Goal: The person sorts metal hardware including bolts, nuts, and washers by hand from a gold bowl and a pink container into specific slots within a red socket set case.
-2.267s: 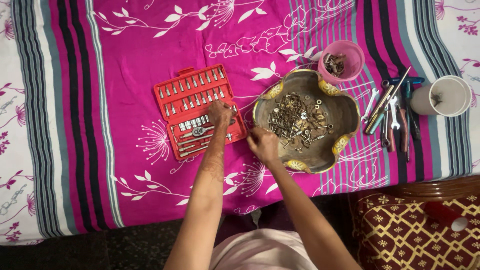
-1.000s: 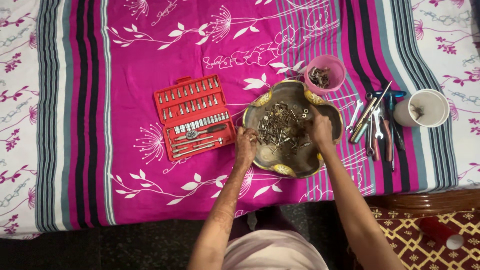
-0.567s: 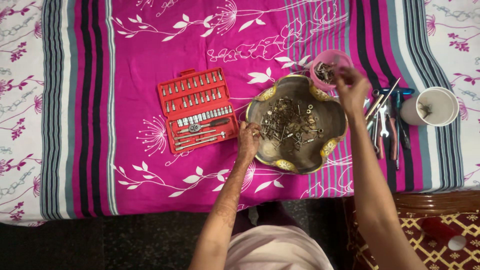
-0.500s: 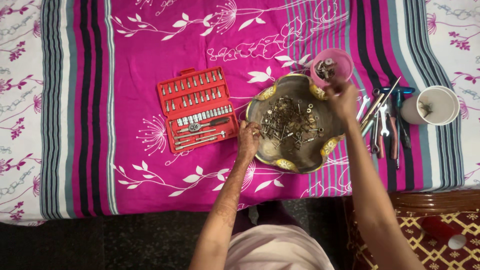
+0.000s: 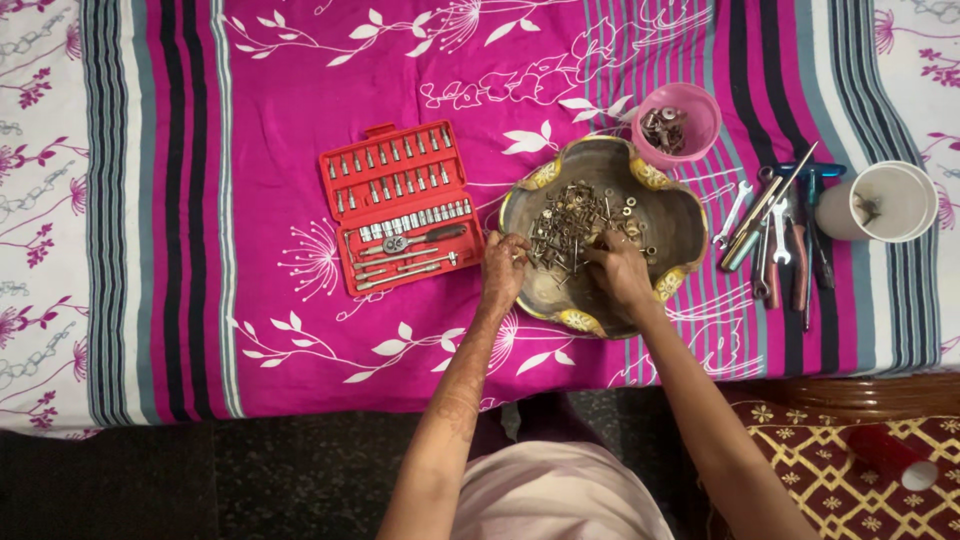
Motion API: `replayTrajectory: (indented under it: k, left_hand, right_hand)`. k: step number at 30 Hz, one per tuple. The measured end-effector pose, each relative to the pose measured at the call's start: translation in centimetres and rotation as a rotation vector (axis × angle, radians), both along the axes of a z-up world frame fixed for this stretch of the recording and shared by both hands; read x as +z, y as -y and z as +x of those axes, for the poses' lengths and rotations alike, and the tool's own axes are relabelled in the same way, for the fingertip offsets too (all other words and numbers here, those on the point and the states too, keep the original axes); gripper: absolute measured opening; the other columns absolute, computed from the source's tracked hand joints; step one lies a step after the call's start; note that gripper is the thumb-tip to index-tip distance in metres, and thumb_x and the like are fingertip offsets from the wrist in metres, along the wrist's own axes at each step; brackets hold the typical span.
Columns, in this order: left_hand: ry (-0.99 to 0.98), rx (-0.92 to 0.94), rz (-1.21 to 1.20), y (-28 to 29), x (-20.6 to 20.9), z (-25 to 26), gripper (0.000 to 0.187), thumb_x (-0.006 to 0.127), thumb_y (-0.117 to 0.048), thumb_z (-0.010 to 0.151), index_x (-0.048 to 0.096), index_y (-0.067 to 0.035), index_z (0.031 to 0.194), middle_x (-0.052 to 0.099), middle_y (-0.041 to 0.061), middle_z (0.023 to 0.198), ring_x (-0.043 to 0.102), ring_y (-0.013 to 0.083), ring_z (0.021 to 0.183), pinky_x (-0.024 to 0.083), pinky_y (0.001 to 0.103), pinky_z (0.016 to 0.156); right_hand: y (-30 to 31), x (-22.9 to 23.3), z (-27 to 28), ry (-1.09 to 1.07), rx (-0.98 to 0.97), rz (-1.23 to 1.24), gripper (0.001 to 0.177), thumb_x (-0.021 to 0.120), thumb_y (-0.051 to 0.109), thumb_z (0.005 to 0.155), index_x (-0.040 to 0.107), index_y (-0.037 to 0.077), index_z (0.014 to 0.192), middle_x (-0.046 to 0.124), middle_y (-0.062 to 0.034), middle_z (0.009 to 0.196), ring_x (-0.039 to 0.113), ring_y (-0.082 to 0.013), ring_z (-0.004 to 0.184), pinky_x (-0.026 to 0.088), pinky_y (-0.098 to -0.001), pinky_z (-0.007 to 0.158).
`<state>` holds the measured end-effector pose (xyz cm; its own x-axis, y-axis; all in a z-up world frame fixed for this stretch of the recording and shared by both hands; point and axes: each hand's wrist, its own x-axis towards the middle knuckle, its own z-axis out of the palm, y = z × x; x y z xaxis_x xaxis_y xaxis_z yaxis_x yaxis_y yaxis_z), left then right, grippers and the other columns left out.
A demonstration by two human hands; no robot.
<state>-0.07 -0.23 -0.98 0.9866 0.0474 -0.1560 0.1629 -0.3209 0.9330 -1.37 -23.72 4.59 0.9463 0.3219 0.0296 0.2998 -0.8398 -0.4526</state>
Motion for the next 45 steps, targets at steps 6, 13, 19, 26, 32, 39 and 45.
replayTrajectory:
  k: [6,13,19,26,32,39,45]
  left_hand:
    - [0.007,-0.007,-0.072,0.2,-3.2,0.4,0.038,0.05,0.027,0.072,0.067,0.0,0.092,0.054,0.007,0.102,0.06,0.0154,0.082,0.054,0.025,0.064]
    - [0.077,-0.035,0.063,0.0,-1.4,0.6,0.03,0.058,0.019,0.075,0.072,-0.003,0.09,0.06,0.006,0.093,0.064,0.012,0.076,0.052,0.025,0.065]
    - [-0.218,-0.089,0.009,-0.9,0.0,0.4,0.013,0.07,-0.017,0.096,0.076,-0.007,0.102,0.063,0.01,0.084,0.062,0.0158,0.063,0.048,0.031,0.055]
    - [-0.473,0.051,-0.748,-6.5,-2.8,-0.9,0.04,0.073,-0.042,0.092,0.071,-0.014,0.122,0.075,0.0,0.1,0.072,0.0086,0.082,0.062,0.024,0.07]
    - [-0.537,0.051,-0.795,-13.3,-1.1,-0.4,0.047,0.078,-0.038,0.087,0.069,-0.014,0.126,0.074,-0.003,0.11,0.068,0.0099,0.101,0.057,0.031,0.084]
    - [-0.314,-0.066,-0.843,-19.1,-4.5,3.5,0.041,0.078,-0.027,0.089,0.072,-0.005,0.124,0.076,0.008,0.103,0.075,0.0138,0.084,0.069,0.03,0.071]
    - [-0.119,0.248,0.048,-26.5,-5.3,9.1,0.019,0.081,-0.019,0.085,0.081,-0.01,0.103,0.081,0.007,0.097,0.073,0.0097,0.076,0.06,0.023,0.061]
  right_hand:
    - [-0.7,0.0,-0.4,0.084,-0.037,0.014,0.027,0.074,0.009,0.082,0.074,0.007,0.108,0.063,-0.016,0.112,0.061,-0.0373,0.108,0.05,-0.0487,0.088]
    - [-1.0,-3.9,-0.4,-0.158,-0.579,0.217,0.021,0.07,0.013,0.101,0.067,0.002,0.118,0.075,-0.0178,0.094,0.073,-0.0293,0.08,0.055,-0.0393,0.075]
    - [-5.8,-3.4,0.3,-0.53,-0.667,0.99,0.066,0.073,0.009,0.103,0.042,0.005,0.161,0.068,-0.0126,0.091,0.057,-0.0138,0.07,0.043,-0.0278,0.058]
    - [-15.1,2.9,0.6,-0.456,-0.385,1.158,0.065,0.064,0.0,0.098,0.035,-0.001,0.156,0.075,-0.0093,0.095,0.07,-0.0139,0.08,0.055,-0.0263,0.067]
    - [-20.0,5.2,2.2,-0.467,-0.32,0.961,0.07,0.064,-0.001,0.094,0.029,-0.004,0.154,0.075,-0.0126,0.088,0.075,-0.02,0.077,0.065,-0.0322,0.075]
    - [-23.3,6.7,3.3,-0.47,-0.296,0.749,0.06,0.069,0.005,0.091,0.045,-0.002,0.146,0.073,-0.016,0.105,0.076,-0.0261,0.091,0.064,-0.0385,0.083]
    - [-20.5,3.5,3.0,-0.148,-0.45,0.482,0.03,0.064,0.007,0.095,0.069,0.001,0.123,0.073,-0.0194,0.108,0.074,-0.0302,0.093,0.062,-0.0423,0.085]
